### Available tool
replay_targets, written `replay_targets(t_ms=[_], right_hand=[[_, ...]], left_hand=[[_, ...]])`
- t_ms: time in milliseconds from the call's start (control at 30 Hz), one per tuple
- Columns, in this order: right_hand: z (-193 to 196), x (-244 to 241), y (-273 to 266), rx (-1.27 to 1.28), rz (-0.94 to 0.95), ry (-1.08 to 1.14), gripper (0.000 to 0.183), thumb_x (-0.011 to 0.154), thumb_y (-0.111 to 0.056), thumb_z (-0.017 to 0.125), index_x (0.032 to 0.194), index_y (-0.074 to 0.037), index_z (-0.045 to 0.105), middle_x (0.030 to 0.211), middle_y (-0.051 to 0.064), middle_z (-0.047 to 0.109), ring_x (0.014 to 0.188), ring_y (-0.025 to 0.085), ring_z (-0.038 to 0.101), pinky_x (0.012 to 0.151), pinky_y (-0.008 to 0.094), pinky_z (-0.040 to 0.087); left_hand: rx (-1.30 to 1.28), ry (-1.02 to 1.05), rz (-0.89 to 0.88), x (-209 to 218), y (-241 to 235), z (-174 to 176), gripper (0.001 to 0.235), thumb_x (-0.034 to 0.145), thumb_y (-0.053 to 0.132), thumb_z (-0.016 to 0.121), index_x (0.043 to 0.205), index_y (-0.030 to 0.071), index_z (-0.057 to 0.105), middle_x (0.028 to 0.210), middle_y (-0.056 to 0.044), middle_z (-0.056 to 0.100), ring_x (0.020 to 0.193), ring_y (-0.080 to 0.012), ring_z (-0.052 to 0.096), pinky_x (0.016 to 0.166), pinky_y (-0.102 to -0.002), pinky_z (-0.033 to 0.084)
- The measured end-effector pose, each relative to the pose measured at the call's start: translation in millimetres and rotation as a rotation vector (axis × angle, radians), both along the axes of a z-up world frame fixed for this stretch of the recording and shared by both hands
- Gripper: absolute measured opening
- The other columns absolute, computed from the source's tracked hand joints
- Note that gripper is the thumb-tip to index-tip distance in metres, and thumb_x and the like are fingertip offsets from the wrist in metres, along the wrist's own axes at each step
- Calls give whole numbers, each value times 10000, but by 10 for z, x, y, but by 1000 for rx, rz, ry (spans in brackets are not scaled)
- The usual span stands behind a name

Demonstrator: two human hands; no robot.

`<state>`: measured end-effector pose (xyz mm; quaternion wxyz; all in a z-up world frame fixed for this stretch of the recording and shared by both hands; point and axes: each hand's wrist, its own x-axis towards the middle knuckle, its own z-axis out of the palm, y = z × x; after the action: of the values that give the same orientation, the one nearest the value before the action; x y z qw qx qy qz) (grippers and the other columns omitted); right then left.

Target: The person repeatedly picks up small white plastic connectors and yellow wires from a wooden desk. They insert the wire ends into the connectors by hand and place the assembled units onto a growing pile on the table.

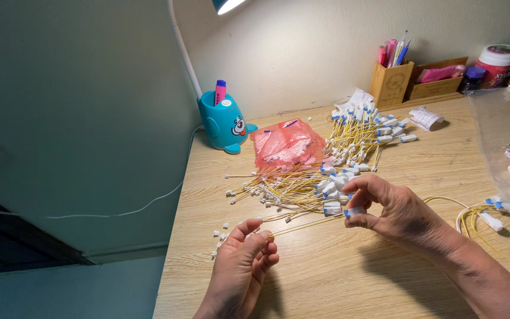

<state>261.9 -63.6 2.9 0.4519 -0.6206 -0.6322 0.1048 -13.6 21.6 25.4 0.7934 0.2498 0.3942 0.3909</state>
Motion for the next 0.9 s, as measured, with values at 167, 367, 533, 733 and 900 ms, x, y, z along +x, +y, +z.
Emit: replay_targets(t_ms=[167,367,533,733,900], right_hand=[[-18,-14,18,-87,-18,79,615,610,-77,901,1120,-216,589,728,-29,750,652,57,697,705,211,535],[-52,3,19,-117,-15,163,610,605,-25,900,1110,-190,602,727,9,730,649,79,675,691,215,526],[-65,-15,42,-117,-42,146,561,608,-33,898,1082,-188,641,730,10,732,670,78,678,727,213,522],[-94,41,120,-75,-13,83,488,598,-97,914,1033,-167,702,809,-10,716,717,67,664,743,204,525],[123,-15,265,-155,-57,190,205,700,-98,841,903,-100,820,795,-7,787,759,68,668,763,206,479]], left_hand=[[8,21,9,-13,1,52,349,823,-80,647,1121,61,531,779,-165,573,638,-208,558,540,-272,495],[14,19,5,-6,2,48,379,825,-87,636,1135,79,497,775,-163,569,630,-209,558,537,-273,499],[24,-11,-3,-41,16,40,383,820,-84,645,1125,86,485,768,-158,577,613,-200,568,518,-260,510],[35,-9,-39,-55,32,85,366,829,-51,647,1137,77,495,771,-146,569,634,-202,571,551,-278,522],[-15,-6,4,-58,34,227,498,752,-60,729,1195,55,534,914,-187,664,689,-210,610,625,-276,557]])
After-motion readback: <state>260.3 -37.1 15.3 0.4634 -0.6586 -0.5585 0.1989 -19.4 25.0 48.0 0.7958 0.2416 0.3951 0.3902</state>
